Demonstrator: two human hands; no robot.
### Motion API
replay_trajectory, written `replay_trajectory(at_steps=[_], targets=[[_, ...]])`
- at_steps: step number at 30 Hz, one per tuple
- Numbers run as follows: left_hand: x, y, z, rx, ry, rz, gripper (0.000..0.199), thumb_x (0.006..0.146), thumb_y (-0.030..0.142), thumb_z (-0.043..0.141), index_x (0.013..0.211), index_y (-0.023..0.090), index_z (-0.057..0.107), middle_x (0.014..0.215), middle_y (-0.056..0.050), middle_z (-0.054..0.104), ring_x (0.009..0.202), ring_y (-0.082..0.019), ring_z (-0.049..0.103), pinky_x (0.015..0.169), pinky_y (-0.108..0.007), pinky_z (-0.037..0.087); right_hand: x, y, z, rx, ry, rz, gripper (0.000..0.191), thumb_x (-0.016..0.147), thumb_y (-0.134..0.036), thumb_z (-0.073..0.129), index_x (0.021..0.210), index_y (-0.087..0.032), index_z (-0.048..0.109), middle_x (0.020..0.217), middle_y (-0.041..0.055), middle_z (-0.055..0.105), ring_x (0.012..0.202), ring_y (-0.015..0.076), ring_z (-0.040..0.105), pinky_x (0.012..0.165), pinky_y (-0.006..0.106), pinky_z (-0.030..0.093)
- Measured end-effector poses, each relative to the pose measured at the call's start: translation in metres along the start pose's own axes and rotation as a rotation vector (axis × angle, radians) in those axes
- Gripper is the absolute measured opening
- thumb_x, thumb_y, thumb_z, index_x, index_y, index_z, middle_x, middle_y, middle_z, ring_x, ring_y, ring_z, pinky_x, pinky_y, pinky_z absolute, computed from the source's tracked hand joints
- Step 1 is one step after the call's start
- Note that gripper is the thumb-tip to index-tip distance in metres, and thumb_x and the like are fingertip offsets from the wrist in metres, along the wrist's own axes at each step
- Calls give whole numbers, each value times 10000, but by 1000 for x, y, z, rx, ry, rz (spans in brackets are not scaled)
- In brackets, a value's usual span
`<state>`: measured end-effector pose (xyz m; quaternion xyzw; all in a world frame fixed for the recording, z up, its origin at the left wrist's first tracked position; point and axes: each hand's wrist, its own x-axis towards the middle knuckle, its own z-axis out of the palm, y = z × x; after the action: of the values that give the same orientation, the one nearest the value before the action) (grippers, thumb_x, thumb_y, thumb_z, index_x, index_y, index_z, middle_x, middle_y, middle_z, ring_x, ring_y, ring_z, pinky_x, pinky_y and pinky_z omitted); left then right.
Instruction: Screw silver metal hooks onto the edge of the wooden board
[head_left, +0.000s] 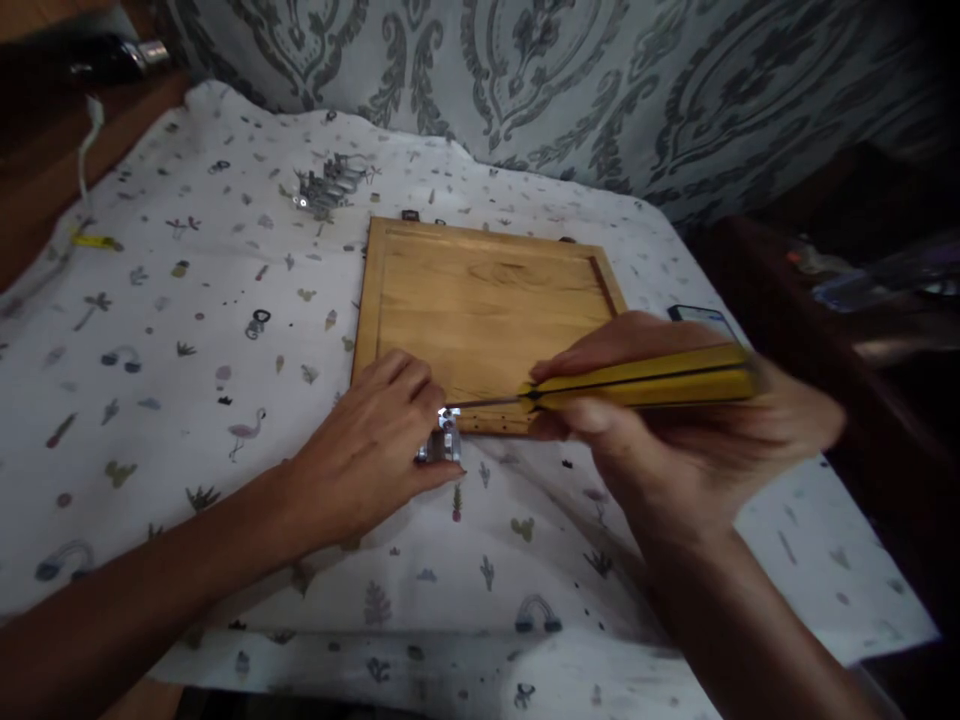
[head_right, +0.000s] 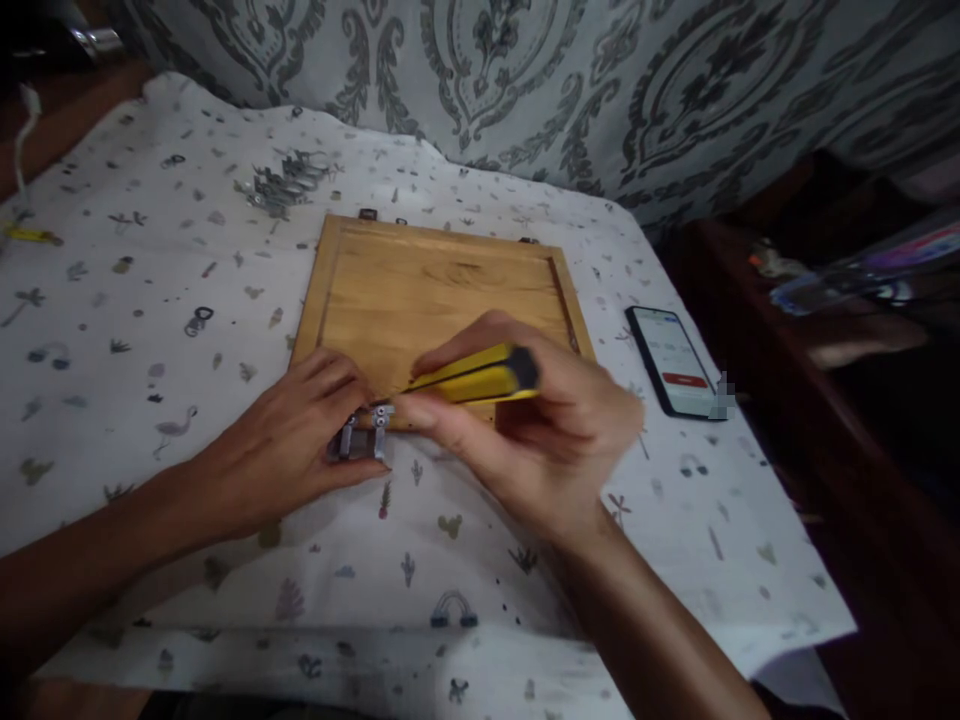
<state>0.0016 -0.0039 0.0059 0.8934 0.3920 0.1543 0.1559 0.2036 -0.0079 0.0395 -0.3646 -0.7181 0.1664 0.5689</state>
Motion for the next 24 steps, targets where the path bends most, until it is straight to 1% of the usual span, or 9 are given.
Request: replay_trajectory(at_steps=[2,3,5,6,9,11,13,18,24], targets=[[0,0,-1,1,3,6,318,823,372,845,889,149,629,964,-72,632,1000,-266,558,870,-401,522,-2,-1,0,14,127,5,101,853,-333,811,806,-249,782,765,-12,750,587,149,683,529,320,554],[0,0,-1,2,4,8,319,823,373,845,889,148,629,959,-70,631,993,-263,557,865,-396,521,-2,-1,0,20,146,-5,145,863,-337,799,757,-242,768,746,-14,742,580,142,680,502,306,537],[0,0,0,6,2,8,319,825,382,840,878,155,623,955,-65,629,986,-259,556,861,-390,519,-4,-1,-1,22,115,-5,181,868,-309,794,709,-238,744,729,-18,732,558,132,665,451,287,499],[0,0,0,8,4,6,318,828,387,836,874,160,618,957,-62,629,987,-258,556,860,-388,518,-6,-1,-1,16,84,22,165,872,-297,792,723,-245,745,739,-17,734,550,133,657,444,291,494],[-1,-1,1,12,20,4,311,838,391,822,880,168,609,969,-61,630,989,-259,556,856,-393,517,-9,-1,-2,16,18,116,102,876,-297,796,780,-284,763,761,-7,733,530,156,635,465,342,511],[-1,-1,2,10,24,10,308,842,386,817,886,164,608,972,-67,631,983,-261,557,848,-396,517,-11,-3,-2,30,-1,146,119,879,-297,793,764,-283,764,759,0,726,523,166,631,485,372,525],[-1,-2,1,7,20,15,305,844,382,816,886,164,607,976,-70,631,980,-262,557,841,-395,515,-12,-3,-1,39,-5,165,136,883,-297,789,752,-270,763,747,4,718,517,166,629,471,375,520],[0,0,-1,-11,-10,-11,321,823,374,841,901,158,616,992,-77,627,1016,-279,562,851,-399,512,-13,-1,2,66,-10,167,161,868,-357,808,752,-266,743,714,9,714,523,164,631,452,344,519],[1,2,-2,-18,-32,-30,334,804,351,865,898,145,619,998,-84,632,1041,-290,564,873,-410,516,-11,0,5,60,-30,160,150,873,-322,804,751,-270,734,713,2,708,550,164,637,499,342,531]])
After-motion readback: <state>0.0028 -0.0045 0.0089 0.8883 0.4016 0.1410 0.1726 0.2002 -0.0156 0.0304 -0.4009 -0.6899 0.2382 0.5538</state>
